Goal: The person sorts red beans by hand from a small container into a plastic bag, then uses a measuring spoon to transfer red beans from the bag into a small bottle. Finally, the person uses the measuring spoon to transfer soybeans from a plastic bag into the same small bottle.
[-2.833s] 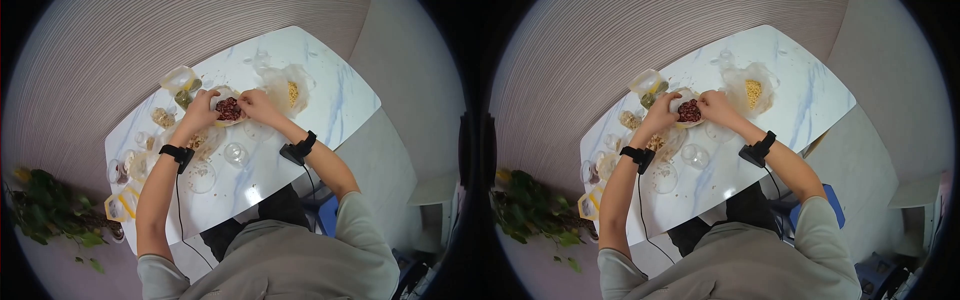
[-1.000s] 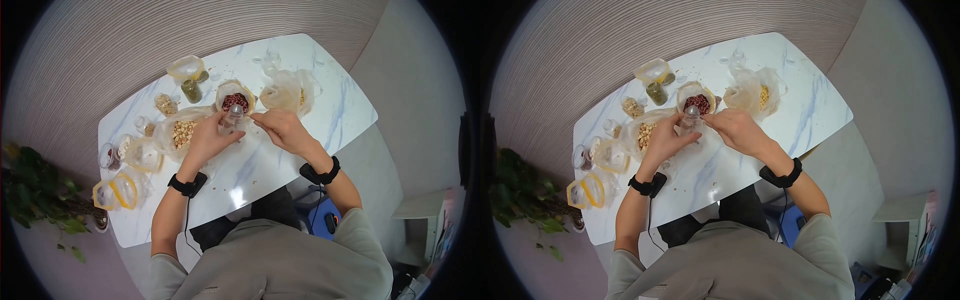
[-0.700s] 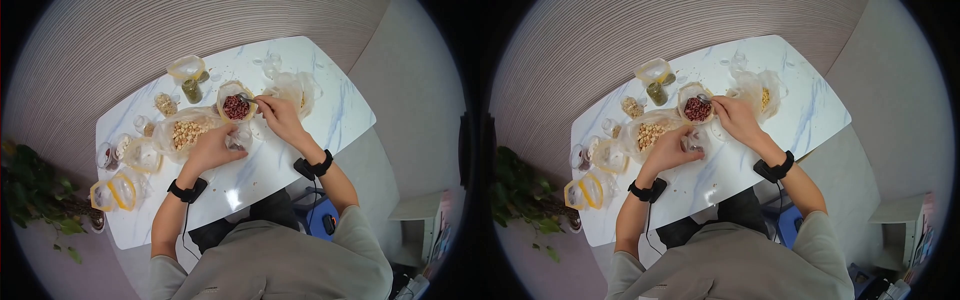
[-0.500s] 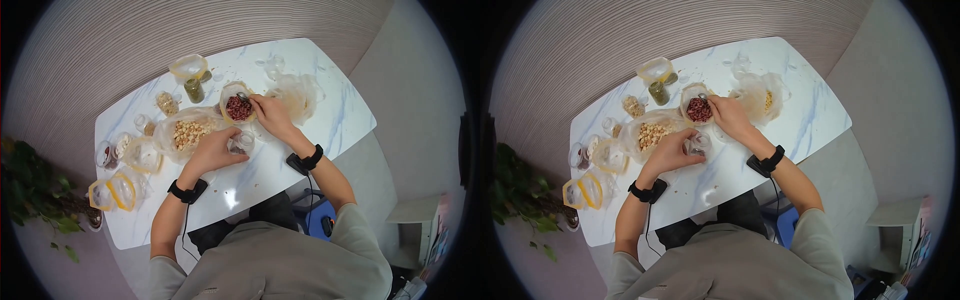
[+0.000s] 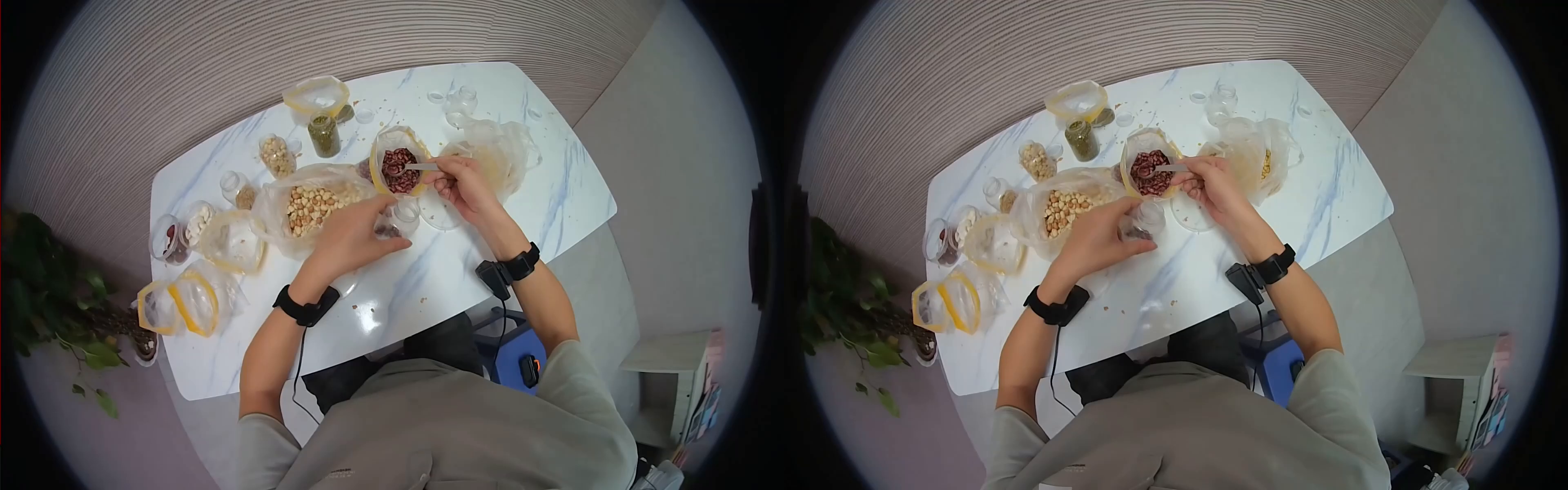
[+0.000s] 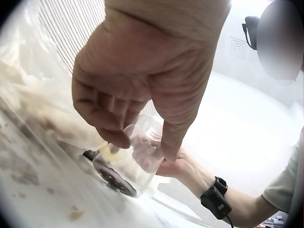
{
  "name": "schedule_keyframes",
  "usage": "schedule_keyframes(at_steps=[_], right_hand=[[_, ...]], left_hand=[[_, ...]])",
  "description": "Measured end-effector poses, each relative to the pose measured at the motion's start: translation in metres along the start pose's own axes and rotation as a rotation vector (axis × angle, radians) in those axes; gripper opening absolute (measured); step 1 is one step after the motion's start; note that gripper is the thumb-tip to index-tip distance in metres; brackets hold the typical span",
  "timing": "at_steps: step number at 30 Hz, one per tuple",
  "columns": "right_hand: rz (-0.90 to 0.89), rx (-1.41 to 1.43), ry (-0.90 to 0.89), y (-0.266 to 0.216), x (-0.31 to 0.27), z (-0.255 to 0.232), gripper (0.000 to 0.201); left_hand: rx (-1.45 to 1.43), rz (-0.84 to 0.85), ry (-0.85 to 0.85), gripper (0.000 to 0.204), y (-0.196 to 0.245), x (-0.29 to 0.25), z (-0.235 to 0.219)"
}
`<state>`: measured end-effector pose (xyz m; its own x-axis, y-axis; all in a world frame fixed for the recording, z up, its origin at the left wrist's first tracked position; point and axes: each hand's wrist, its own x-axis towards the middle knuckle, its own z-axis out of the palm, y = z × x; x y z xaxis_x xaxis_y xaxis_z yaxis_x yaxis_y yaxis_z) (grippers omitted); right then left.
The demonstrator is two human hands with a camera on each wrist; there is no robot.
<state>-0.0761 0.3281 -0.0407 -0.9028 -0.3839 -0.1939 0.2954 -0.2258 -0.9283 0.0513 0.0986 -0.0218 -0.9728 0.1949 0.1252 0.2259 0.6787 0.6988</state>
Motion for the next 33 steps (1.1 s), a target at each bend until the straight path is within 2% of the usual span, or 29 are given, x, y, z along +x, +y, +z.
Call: schedule_keyframes(at_steps=[4, 10, 16, 19, 22, 26, 27, 30, 33], right_hand=[[-0.002, 0.053, 0.047, -0.011, -0.014, 0.001, 0.025], [-0.068, 0.03, -0.04, -0.038, -0.044, 0.001, 0.027], [-0.116, -0.119, -0.078, -0.036, -0.065, 0.007, 0.027], [-0.223, -0.306, -0.095, -0.023, -0.067, 0.007, 0.029], [-0.487, -0.713, -0.171, -0.018, -0.082, 0.014, 0.029], [-1.139, -1.282, -0.235, -0.015, -0.091, 0.014, 0.033], [-1.144, -1.234, -0.178, -0.013, -0.093, 0.017, 0.034], [-1.012, -1.164, -0.04, -0.015, -0.078, 0.021, 0.027], [-0.776, -1.074, 0.004, -0.015, -0.052, 0.026, 0.022]], left_hand=[[0.076, -0.057, 0.06, 0.075, 0.003, 0.0, 0.001], [0.066, -0.132, 0.059, 0.076, 0.0, 0.003, -0.002], [0.053, -0.124, 0.07, 0.076, -0.004, 0.004, 0.0], [0.038, -0.113, 0.092, 0.075, -0.004, 0.003, 0.0], [0.003, -0.115, 0.077, 0.075, -0.004, 0.004, 0.0], [0.014, -0.095, 0.103, 0.076, -0.005, 0.003, 0.0], [0.025, -0.083, 0.11, 0.076, -0.008, 0.003, 0.001], [0.042, -0.077, 0.096, 0.075, -0.008, 0.002, 0.001], [0.052, -0.087, 0.057, 0.074, -0.002, 0.002, -0.002]])
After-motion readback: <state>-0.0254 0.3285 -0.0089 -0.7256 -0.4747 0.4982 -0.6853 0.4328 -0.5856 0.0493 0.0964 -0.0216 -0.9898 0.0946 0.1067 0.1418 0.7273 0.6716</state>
